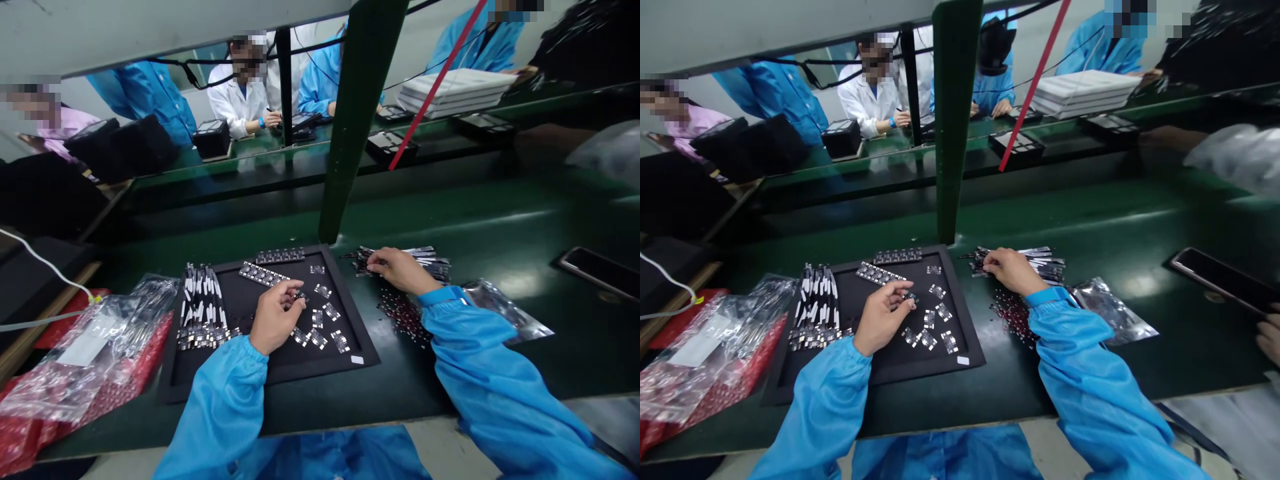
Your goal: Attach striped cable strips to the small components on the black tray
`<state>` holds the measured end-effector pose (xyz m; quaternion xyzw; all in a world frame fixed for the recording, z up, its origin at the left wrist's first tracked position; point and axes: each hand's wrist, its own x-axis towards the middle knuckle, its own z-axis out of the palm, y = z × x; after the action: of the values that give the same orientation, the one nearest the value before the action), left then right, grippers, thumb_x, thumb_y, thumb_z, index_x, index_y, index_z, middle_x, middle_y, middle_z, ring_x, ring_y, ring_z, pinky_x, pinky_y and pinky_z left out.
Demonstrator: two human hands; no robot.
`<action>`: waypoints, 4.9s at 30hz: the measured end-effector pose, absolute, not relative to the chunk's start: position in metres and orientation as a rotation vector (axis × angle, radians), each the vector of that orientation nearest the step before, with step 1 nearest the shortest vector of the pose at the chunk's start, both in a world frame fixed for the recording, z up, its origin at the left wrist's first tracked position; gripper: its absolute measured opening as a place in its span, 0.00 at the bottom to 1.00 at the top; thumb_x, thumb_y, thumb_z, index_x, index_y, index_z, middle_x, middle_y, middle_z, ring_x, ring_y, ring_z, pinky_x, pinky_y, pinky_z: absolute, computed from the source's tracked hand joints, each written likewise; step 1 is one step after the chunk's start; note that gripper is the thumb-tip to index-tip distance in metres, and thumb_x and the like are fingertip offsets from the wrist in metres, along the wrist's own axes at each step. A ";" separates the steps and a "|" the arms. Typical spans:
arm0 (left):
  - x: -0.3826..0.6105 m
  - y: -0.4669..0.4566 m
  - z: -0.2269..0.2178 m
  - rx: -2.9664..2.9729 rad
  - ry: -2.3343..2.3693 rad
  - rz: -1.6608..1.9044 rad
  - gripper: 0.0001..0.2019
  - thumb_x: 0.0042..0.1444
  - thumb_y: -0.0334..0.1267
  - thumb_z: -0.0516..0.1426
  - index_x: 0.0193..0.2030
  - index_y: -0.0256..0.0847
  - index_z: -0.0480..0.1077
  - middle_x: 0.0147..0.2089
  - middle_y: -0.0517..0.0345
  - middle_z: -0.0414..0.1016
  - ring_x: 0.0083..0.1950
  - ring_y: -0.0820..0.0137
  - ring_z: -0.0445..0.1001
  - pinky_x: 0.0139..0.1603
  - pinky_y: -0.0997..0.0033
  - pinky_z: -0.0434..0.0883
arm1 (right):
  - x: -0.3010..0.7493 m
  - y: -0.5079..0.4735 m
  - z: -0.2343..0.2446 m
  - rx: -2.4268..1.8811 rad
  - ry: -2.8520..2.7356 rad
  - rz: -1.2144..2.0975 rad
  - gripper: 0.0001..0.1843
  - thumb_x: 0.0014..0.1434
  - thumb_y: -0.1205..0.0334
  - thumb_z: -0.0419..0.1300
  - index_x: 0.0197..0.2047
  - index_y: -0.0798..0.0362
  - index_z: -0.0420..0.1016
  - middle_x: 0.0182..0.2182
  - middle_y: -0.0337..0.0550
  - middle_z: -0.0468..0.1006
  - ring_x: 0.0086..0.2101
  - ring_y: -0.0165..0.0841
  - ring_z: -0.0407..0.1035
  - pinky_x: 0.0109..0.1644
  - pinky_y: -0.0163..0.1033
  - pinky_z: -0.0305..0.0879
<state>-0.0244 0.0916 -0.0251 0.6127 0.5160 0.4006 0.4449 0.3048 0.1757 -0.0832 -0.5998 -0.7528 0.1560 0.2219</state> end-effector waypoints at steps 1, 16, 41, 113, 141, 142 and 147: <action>-0.024 0.092 -0.025 1.503 1.275 1.000 0.16 0.55 0.33 0.62 0.51 0.39 0.75 0.39 0.55 0.75 0.36 0.70 0.79 0.40 0.70 0.76 | 0.304 0.175 -0.082 -1.653 -2.070 0.441 0.06 0.59 0.62 0.60 0.33 0.51 0.78 0.34 0.46 0.80 0.37 0.40 0.73 0.44 0.42 0.64; -0.025 0.091 -0.025 1.396 1.213 0.997 0.13 0.54 0.35 0.63 0.48 0.37 0.75 0.31 0.58 0.75 0.34 0.68 0.79 0.38 0.69 0.75 | 0.301 0.161 -0.066 -1.368 -1.180 0.596 0.10 0.59 0.53 0.61 0.35 0.50 0.69 0.37 0.47 0.82 0.40 0.40 0.77 0.49 0.47 0.71; -0.023 0.093 -0.019 1.195 1.134 1.006 0.17 0.51 0.33 0.66 0.49 0.35 0.75 0.35 0.60 0.71 0.30 0.74 0.78 0.34 0.74 0.76 | 0.246 0.093 -0.005 -1.443 -1.764 0.147 0.08 0.64 0.58 0.61 0.43 0.48 0.80 0.41 0.45 0.84 0.43 0.44 0.78 0.51 0.50 0.72; -0.014 0.081 -0.023 1.656 1.251 0.995 0.06 0.60 0.38 0.61 0.41 0.40 0.79 0.37 0.55 0.83 0.38 0.67 0.81 0.42 0.71 0.77 | 0.164 0.074 -0.029 -1.046 -1.868 0.313 0.06 0.65 0.68 0.60 0.38 0.49 0.78 0.31 0.39 0.83 0.30 0.33 0.75 0.55 0.51 0.62; -0.013 0.081 -0.020 1.653 1.259 1.026 0.05 0.58 0.37 0.63 0.40 0.41 0.80 0.38 0.56 0.84 0.38 0.66 0.82 0.41 0.70 0.79 | 0.166 0.073 -0.029 -1.061 -1.884 0.310 0.07 0.65 0.67 0.60 0.38 0.48 0.79 0.31 0.39 0.84 0.31 0.34 0.75 0.53 0.51 0.63; -0.013 0.081 -0.020 1.658 1.260 1.024 0.05 0.58 0.37 0.63 0.39 0.41 0.80 0.38 0.56 0.84 0.38 0.66 0.82 0.41 0.70 0.79 | 0.166 0.073 -0.029 -1.060 -1.884 0.309 0.07 0.65 0.67 0.60 0.38 0.48 0.79 0.31 0.39 0.84 0.31 0.34 0.75 0.53 0.51 0.63; -0.014 0.081 -0.020 1.712 1.259 1.016 0.04 0.58 0.36 0.63 0.38 0.41 0.80 0.37 0.56 0.83 0.39 0.66 0.82 0.42 0.70 0.78 | 0.166 0.073 -0.029 -1.044 -1.887 0.285 0.06 0.65 0.68 0.60 0.38 0.49 0.78 0.31 0.39 0.83 0.30 0.33 0.75 0.53 0.51 0.63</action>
<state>-0.0142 0.0809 -0.0195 0.6713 0.4937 0.3986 0.3830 0.1662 0.0726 -0.0288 -0.4249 -0.7682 0.1160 0.4646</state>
